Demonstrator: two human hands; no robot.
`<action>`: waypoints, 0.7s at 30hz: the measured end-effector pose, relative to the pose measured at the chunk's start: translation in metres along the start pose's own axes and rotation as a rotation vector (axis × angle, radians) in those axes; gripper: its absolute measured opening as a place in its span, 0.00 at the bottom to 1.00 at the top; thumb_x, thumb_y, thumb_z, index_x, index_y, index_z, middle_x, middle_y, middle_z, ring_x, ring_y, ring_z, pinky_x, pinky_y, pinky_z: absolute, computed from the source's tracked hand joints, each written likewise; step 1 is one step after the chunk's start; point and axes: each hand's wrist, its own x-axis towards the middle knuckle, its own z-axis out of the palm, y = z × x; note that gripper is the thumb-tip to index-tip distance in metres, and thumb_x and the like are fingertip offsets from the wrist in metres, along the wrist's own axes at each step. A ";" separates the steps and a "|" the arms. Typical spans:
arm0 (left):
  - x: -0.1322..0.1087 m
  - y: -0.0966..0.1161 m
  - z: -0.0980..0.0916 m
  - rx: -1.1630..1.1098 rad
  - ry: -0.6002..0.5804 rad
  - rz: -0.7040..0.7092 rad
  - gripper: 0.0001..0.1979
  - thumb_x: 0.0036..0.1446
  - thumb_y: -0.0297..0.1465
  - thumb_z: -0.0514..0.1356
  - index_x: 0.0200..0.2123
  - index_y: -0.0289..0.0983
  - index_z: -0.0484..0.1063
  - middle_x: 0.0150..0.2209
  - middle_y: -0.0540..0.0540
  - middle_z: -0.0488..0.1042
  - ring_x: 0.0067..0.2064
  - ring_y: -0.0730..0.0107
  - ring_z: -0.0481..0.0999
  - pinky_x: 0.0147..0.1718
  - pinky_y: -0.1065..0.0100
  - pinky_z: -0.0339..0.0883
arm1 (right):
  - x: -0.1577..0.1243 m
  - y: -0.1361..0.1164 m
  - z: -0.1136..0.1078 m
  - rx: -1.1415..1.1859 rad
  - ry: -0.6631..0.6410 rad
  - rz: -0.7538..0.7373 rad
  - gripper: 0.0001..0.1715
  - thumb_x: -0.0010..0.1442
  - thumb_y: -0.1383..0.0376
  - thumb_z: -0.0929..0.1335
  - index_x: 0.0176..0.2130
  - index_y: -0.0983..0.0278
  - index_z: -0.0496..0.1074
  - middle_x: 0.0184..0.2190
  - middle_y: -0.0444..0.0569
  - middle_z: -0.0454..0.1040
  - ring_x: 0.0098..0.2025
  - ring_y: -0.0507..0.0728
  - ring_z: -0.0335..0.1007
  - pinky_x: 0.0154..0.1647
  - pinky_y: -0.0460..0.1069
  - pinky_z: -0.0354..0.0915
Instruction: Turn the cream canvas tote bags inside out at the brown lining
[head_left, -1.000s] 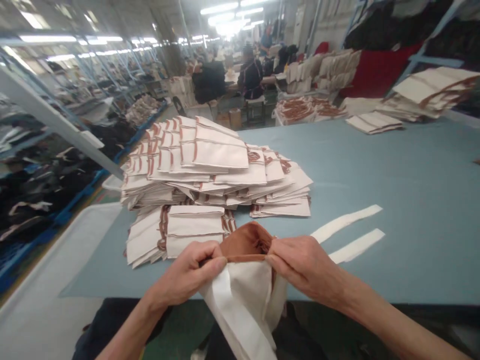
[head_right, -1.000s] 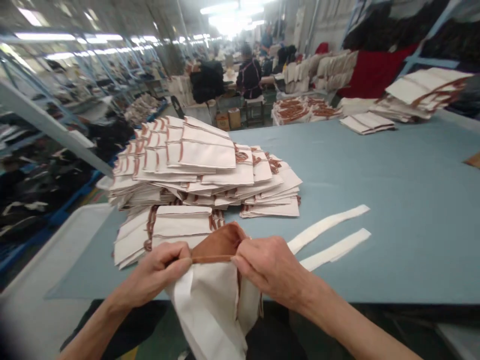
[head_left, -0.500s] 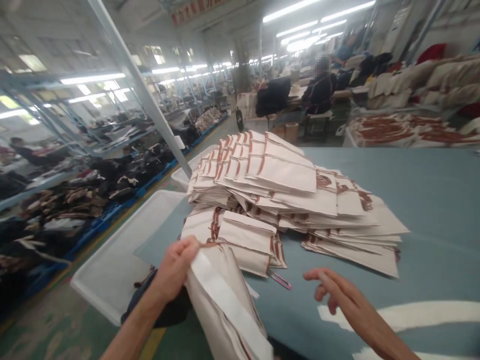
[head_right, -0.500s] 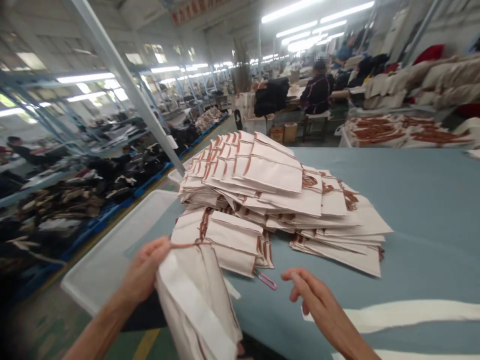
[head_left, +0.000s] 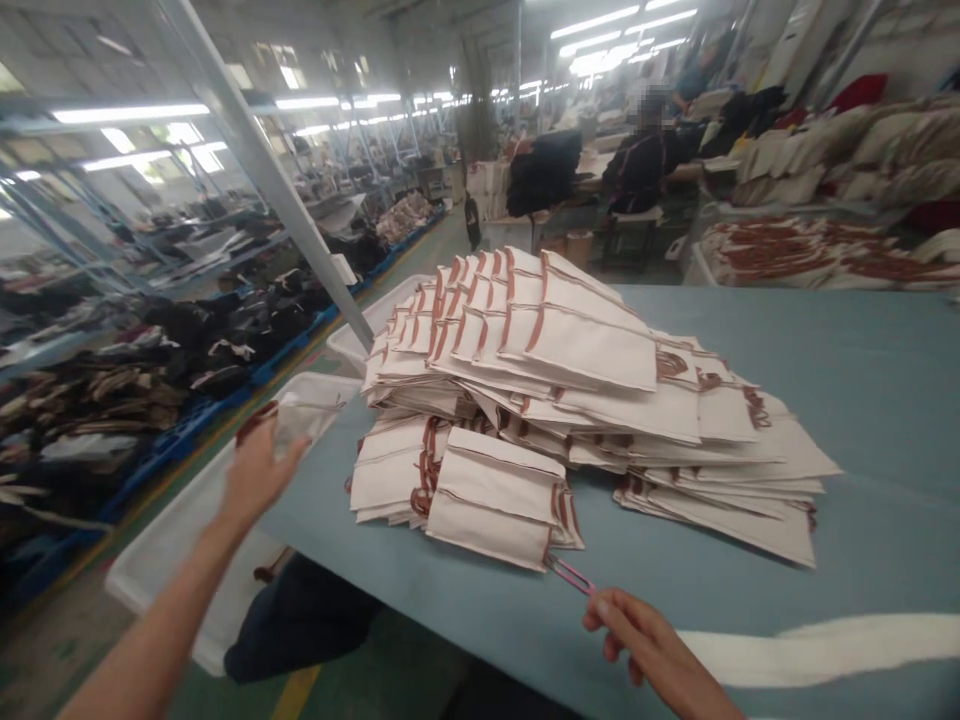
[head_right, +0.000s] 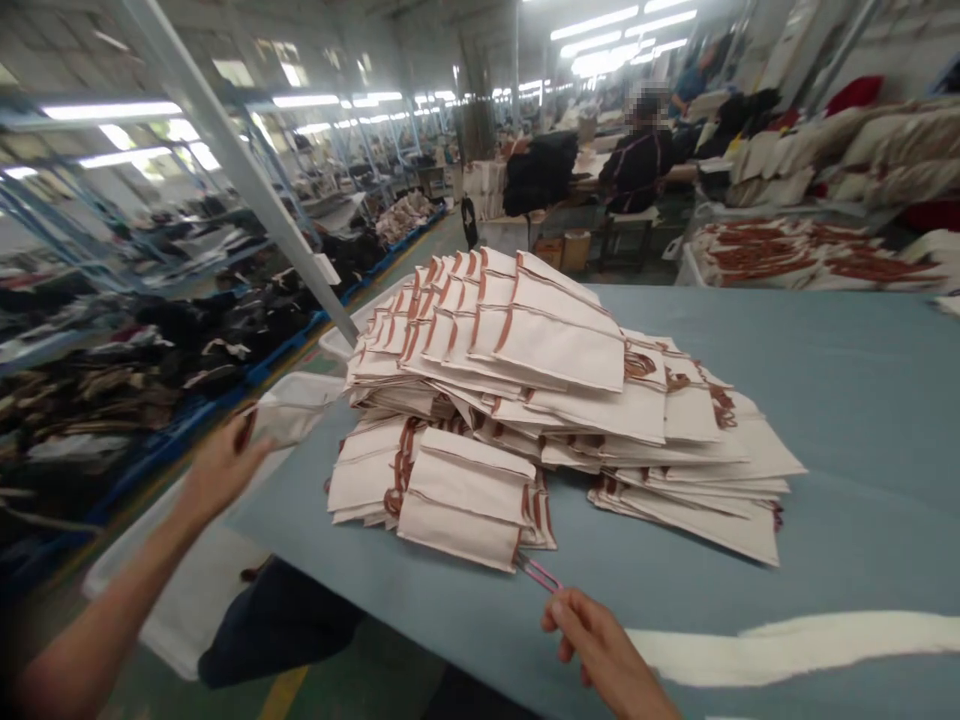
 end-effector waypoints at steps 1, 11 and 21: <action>-0.011 -0.006 0.036 0.013 0.022 -0.047 0.18 0.71 0.45 0.59 0.42 0.35 0.76 0.35 0.48 0.78 0.32 0.68 0.79 0.33 0.64 0.75 | 0.003 0.005 0.001 0.002 -0.004 0.013 0.36 0.60 0.33 0.66 0.36 0.63 0.78 0.38 0.52 0.79 0.31 0.55 0.69 0.24 0.46 0.58; -0.057 0.008 0.231 0.086 -0.015 -0.147 0.16 0.69 0.39 0.64 0.54 0.35 0.74 0.49 0.43 0.79 0.48 0.58 0.80 0.49 0.51 0.77 | 0.013 0.041 0.012 0.000 0.017 0.073 0.39 0.60 0.31 0.64 0.35 0.62 0.76 0.31 0.49 0.76 0.28 0.54 0.67 0.22 0.45 0.54; -0.090 0.077 0.217 0.008 0.013 0.148 0.08 0.70 0.32 0.56 0.44 0.38 0.74 0.57 0.34 0.74 0.61 0.47 0.71 0.61 0.45 0.64 | 0.015 0.023 0.026 0.084 0.139 0.089 0.39 0.53 0.30 0.68 0.34 0.62 0.76 0.30 0.48 0.76 0.30 0.56 0.69 0.25 0.48 0.58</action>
